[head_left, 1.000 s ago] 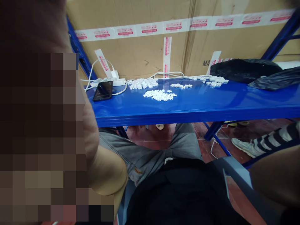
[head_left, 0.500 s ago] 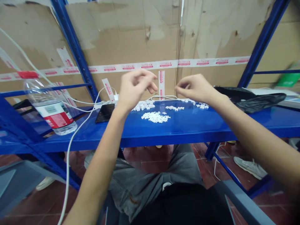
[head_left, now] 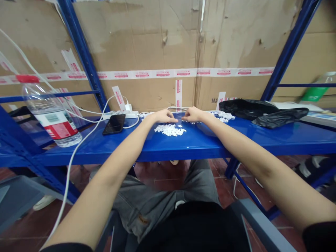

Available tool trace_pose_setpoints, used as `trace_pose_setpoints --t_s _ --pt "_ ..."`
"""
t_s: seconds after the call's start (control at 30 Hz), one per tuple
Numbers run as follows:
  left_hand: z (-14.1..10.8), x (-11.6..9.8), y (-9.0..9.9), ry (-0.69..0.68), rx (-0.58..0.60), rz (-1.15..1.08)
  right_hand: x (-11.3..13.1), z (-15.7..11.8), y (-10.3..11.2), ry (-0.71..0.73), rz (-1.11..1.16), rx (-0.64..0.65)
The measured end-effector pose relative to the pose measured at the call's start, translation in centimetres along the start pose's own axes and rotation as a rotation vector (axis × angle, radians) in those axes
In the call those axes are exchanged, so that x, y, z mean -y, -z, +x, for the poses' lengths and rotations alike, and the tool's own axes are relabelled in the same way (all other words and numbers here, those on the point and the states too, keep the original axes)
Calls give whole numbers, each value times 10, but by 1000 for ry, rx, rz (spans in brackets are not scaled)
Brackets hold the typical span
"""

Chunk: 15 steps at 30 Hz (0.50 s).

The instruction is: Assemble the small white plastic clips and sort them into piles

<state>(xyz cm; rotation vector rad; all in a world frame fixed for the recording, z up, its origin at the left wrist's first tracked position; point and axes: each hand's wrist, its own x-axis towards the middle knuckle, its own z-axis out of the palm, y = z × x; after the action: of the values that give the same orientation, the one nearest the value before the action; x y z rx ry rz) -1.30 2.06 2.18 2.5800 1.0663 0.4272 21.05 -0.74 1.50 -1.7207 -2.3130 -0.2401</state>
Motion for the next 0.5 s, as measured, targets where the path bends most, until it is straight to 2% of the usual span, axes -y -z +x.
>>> trace_pose_setpoints --t_s 0.07,0.13,0.2,0.27,0.5 --pt "-5 2 -3 -8 -59 -40 -1 1 -2 14 4 20" --pt "-6 0 -7 -97 -93 -106 -2 1 -5 33 25 10" --pt "-3 -3 -13 -211 -45 -172 -4 1 -8 46 45 -10" --pt "2 -6 -18 -269 10 -180 -4 1 -10 50 40 -41" --pt "4 -1 -22 -273 -20 -213 2 -3 -8 137 17 -151"
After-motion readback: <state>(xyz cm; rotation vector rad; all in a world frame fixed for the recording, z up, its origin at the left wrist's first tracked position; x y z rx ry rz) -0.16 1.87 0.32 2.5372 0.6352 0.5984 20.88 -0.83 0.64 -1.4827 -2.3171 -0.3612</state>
